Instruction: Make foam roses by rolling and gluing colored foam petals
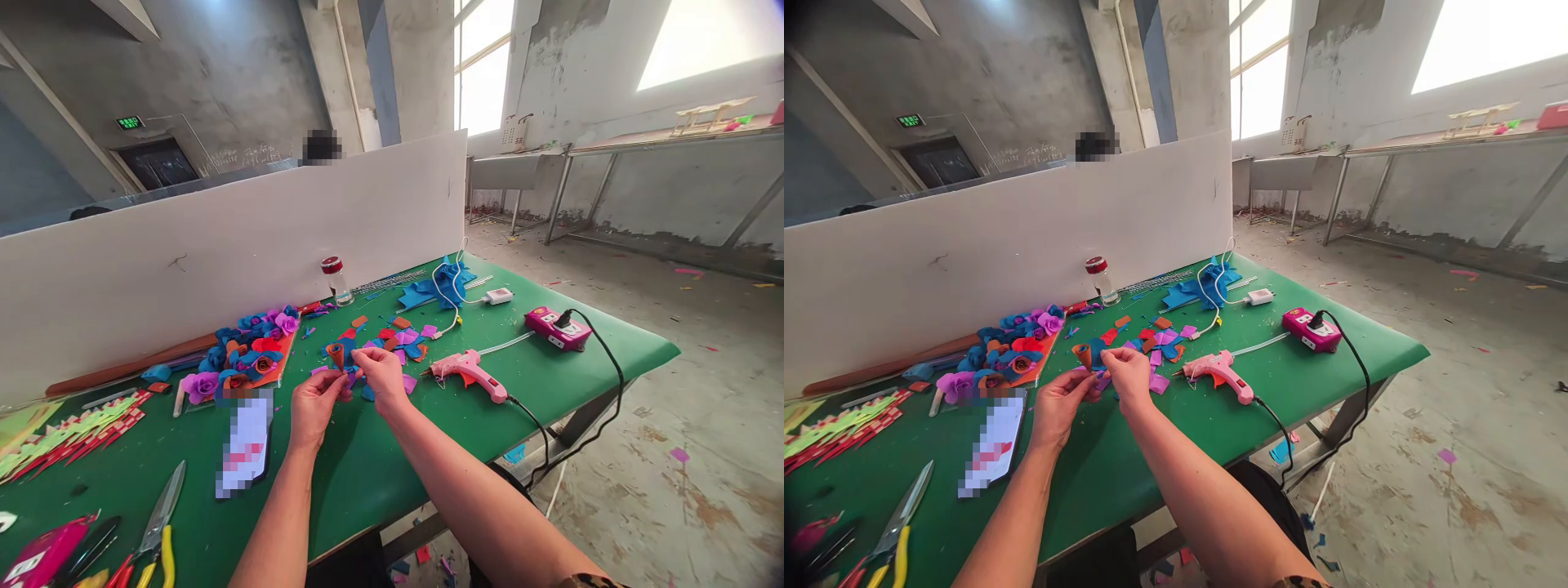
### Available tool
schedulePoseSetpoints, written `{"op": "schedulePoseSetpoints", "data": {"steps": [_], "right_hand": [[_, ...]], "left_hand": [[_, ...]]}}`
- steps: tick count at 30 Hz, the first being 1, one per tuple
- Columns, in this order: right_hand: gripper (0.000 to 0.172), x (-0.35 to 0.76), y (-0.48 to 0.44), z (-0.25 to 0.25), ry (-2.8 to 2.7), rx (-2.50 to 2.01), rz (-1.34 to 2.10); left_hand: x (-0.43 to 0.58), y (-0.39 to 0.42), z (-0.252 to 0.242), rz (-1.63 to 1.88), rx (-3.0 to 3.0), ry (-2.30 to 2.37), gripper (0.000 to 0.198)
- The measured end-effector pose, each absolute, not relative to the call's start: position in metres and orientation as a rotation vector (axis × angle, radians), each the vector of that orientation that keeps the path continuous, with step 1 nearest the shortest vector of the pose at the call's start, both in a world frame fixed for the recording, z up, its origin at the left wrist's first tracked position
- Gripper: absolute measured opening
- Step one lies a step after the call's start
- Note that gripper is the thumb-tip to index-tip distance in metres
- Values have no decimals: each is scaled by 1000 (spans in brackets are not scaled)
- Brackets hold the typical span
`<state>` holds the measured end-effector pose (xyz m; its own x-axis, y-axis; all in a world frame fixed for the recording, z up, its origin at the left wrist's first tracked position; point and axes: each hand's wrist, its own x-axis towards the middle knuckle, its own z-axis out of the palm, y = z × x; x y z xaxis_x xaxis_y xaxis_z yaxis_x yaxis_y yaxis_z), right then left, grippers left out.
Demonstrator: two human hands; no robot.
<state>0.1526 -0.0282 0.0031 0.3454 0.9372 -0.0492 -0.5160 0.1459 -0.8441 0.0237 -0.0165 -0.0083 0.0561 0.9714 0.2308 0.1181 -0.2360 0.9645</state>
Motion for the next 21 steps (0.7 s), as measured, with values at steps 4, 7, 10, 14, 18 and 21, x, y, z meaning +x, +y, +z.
{"op": "schedulePoseSetpoints", "data": {"steps": [4,7,10,14,18,21], "right_hand": [[21,152,-27,2,-584,-913,1153],[22,152,-28,2,-593,-907,1160],[22,152,-28,2,-596,-902,1164],[22,153,-28,3,-594,-897,1175],[21,152,-28,2,-589,-905,1168],[22,152,-28,2,-584,-907,1171]], "left_hand": [[24,-15,-9,1282,1505,1147,34],[24,-15,-9,1279,1517,1147,35],[24,-15,-9,1274,1528,1154,36],[25,-16,-9,1271,1519,1157,37],[24,-15,-10,1274,1502,1149,35],[24,-15,-11,1278,1496,1143,32]]}}
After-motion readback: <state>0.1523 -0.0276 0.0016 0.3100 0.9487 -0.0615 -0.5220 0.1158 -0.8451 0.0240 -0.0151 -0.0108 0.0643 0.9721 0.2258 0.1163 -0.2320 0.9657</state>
